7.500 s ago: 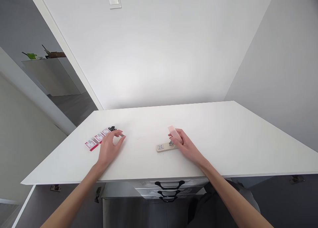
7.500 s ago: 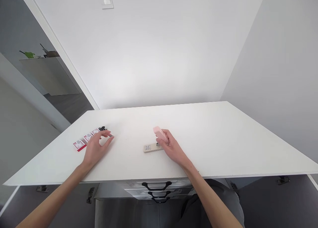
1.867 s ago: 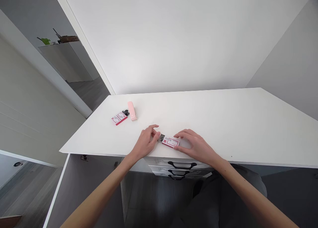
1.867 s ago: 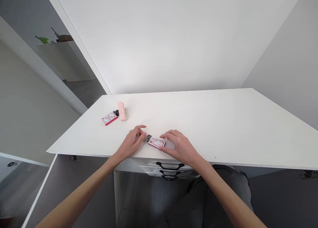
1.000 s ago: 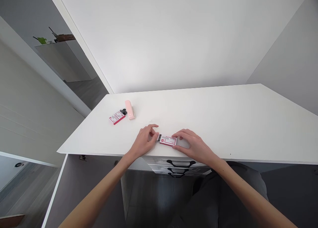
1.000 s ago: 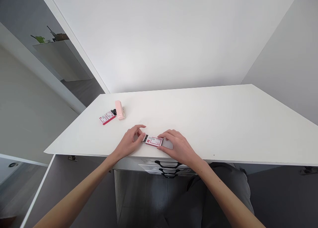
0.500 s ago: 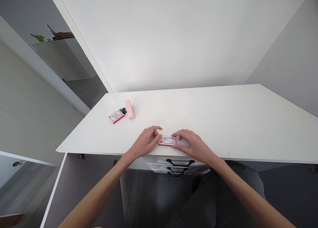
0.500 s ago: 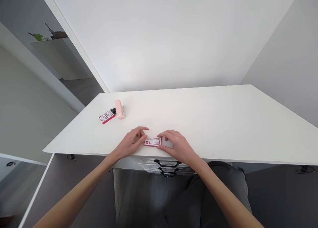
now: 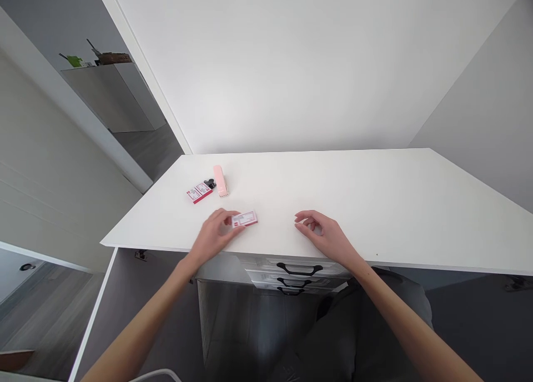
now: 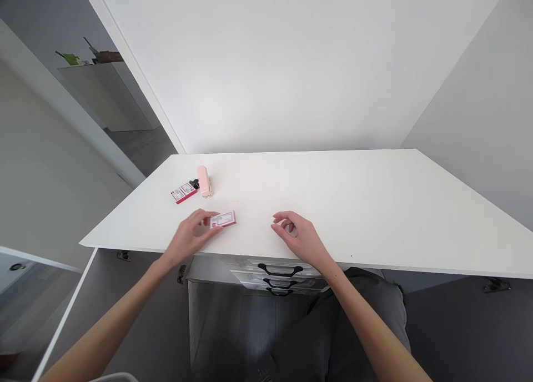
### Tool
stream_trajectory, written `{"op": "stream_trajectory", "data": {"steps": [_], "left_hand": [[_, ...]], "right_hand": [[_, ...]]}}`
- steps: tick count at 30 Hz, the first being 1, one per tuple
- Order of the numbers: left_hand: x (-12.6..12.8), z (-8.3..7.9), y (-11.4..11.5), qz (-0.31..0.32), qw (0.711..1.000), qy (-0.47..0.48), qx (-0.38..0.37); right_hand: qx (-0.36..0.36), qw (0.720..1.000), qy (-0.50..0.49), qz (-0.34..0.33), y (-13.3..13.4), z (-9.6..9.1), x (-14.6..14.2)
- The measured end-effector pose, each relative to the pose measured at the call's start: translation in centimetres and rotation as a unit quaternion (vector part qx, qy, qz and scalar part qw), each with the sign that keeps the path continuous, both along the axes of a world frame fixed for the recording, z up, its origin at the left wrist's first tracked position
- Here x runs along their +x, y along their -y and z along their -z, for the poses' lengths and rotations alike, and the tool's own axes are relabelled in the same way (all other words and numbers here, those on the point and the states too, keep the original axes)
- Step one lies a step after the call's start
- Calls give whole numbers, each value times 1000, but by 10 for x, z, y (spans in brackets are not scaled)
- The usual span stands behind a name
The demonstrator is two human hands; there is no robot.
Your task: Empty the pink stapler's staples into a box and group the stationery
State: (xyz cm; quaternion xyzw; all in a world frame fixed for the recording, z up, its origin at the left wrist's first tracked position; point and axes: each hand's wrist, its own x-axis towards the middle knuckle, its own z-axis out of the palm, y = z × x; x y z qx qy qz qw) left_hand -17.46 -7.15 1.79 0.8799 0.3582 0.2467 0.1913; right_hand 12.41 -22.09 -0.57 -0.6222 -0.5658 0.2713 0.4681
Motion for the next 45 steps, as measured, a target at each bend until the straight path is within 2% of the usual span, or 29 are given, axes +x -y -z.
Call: {"op": "stream_trajectory", "data": {"steps": [5, 8, 12, 15, 18, 20, 23, 28, 33, 39, 45], "left_hand": [[-71, -6, -29, -131, 991, -10, 5], [-100, -9, -47, -165, 985, -45, 10], [-118, -12, -64, -146, 985, -94, 17], [-119, -11, -68, -171, 983, -69, 22], [-111, -6, -60, -207, 978, -12, 40], [-101, -2, -48, -202, 979, 15, 34], [-79, 1, -26, -172, 985, 34, -8], [-40, -2, 3, -72, 993, 60, -73], [-7, -1, 10, -34, 985, 89, -143], [31, -1, 17, 25, 984, 72, -162], [44, 0, 23, 33, 981, 64, -183]], "right_hand": [[-11, 1000, -2, 12, 1, 2, -1], [-10, 1000, -1, 17, 1, 4, -1], [-1, 1000, -4, 20, 1, 7, -1], [5, 1000, -7, 23, 1, 9, 0], [9, 1000, -11, 26, 2, 10, 0], [10, 1000, -12, 27, 2, 9, 0], [12, 999, -15, 30, 3, 8, 0], [1, 998, -35, 47, 4, 8, 1], [0, 998, -46, 52, 4, 8, 2], [4, 997, -55, 52, 3, 8, 3], [1, 997, -58, 54, 4, 6, 3]]}}
